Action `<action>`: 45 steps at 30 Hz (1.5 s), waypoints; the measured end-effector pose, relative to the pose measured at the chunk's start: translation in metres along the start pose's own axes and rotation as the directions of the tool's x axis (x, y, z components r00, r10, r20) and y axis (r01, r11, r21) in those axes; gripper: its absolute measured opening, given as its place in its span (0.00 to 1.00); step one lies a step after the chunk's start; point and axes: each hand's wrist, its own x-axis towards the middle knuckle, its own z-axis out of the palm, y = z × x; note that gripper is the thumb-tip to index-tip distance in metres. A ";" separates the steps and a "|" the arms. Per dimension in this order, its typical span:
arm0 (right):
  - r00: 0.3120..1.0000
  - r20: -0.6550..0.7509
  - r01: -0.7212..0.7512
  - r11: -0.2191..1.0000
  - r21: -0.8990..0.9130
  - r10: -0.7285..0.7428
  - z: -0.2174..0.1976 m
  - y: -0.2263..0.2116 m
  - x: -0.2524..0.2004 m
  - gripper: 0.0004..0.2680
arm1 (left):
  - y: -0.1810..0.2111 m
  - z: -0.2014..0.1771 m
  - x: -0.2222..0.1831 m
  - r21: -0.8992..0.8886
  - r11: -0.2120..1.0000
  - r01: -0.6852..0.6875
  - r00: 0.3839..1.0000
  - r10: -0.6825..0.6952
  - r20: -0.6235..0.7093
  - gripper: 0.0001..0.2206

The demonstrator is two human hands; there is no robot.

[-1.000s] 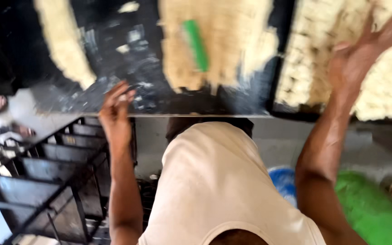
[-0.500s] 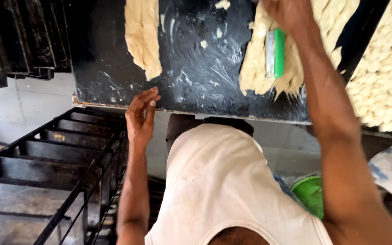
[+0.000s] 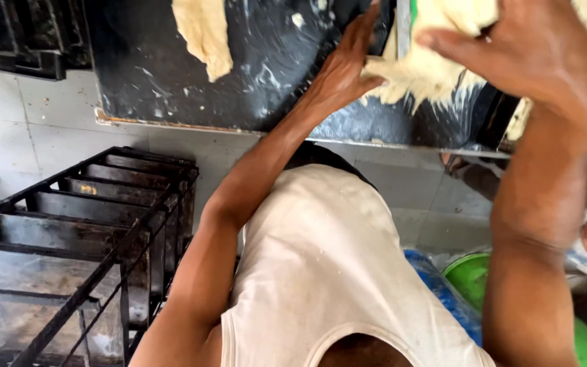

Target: The person divides sections of dough using a scraper, rolls small pieces into balls by hand, and arranges them on a large baking tray.

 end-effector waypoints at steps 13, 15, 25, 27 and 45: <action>0.959 0.263 -0.226 0.843 0.488 0.105 0.076 -0.027 -0.103 0.18 | 0.052 -0.128 -0.126 0.765 0.623 0.163 0.981 -0.187 -0.057 0.43; 0.932 0.247 -0.356 0.797 0.488 0.266 0.119 -0.018 -0.132 0.19 | 0.060 -0.135 -0.132 0.804 0.563 0.189 0.977 -0.189 -0.098 0.48; 0.954 -0.221 -0.116 0.927 0.356 0.205 0.179 -0.032 -0.135 0.14 | 0.018 0.035 -0.086 0.598 0.757 -0.265 0.956 0.126 0.264 0.33; 0.958 -0.219 -0.092 0.921 0.378 0.185 0.185 -0.015 -0.155 0.09 | 0.006 0.066 -0.079 0.612 0.710 -0.349 0.926 0.159 0.343 0.24; 0.860 0.134 -0.509 0.847 0.156 0.492 0.212 -0.072 -0.149 0.47 | -0.004 -0.094 -0.125 0.729 0.583 -0.359 0.930 0.158 0.331 0.17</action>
